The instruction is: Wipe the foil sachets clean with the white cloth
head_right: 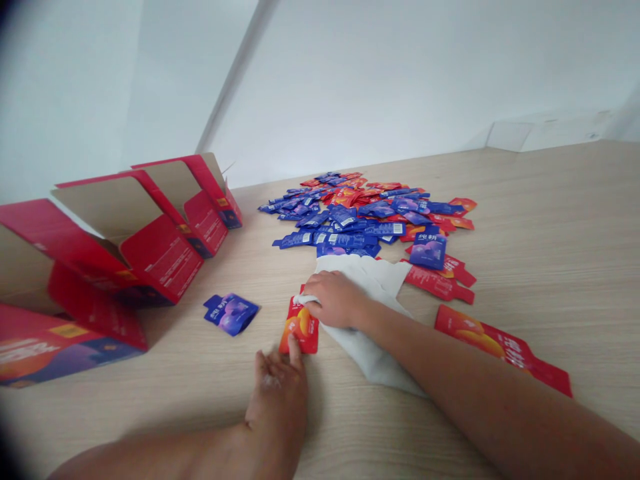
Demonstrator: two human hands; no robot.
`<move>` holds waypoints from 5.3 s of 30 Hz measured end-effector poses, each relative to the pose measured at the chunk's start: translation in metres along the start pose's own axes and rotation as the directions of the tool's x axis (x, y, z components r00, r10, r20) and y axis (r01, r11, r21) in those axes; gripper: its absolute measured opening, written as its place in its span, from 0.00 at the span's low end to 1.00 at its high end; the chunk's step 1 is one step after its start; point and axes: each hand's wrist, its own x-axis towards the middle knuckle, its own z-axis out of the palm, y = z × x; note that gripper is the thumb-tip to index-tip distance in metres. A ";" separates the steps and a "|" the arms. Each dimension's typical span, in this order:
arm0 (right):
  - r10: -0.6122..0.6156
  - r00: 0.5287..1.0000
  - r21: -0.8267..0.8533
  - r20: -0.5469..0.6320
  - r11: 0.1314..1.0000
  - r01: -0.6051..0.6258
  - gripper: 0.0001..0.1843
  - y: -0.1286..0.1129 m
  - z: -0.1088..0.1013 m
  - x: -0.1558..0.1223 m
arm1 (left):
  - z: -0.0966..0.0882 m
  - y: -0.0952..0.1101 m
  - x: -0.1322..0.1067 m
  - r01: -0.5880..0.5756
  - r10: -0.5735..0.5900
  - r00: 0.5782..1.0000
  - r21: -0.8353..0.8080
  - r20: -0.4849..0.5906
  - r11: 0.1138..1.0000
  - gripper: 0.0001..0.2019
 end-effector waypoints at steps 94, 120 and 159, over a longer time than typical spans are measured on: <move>-0.151 0.988 0.109 0.034 0.983 0.147 0.15 -0.010 -0.002 -0.002 | 0.002 0.003 -0.001 0.034 -0.029 0.998 0.091 -0.057 0.995 0.25; -0.228 0.972 0.192 0.063 0.958 0.213 0.18 -0.015 0.000 -0.003 | 0.012 0.009 0.000 0.045 -0.051 0.997 -0.095 -0.063 0.994 0.25; -0.129 0.990 0.071 0.055 0.990 0.125 0.15 -0.014 -0.005 0.000 | 0.002 0.006 -0.002 0.010 -0.010 1.000 0.068 -0.001 0.998 0.24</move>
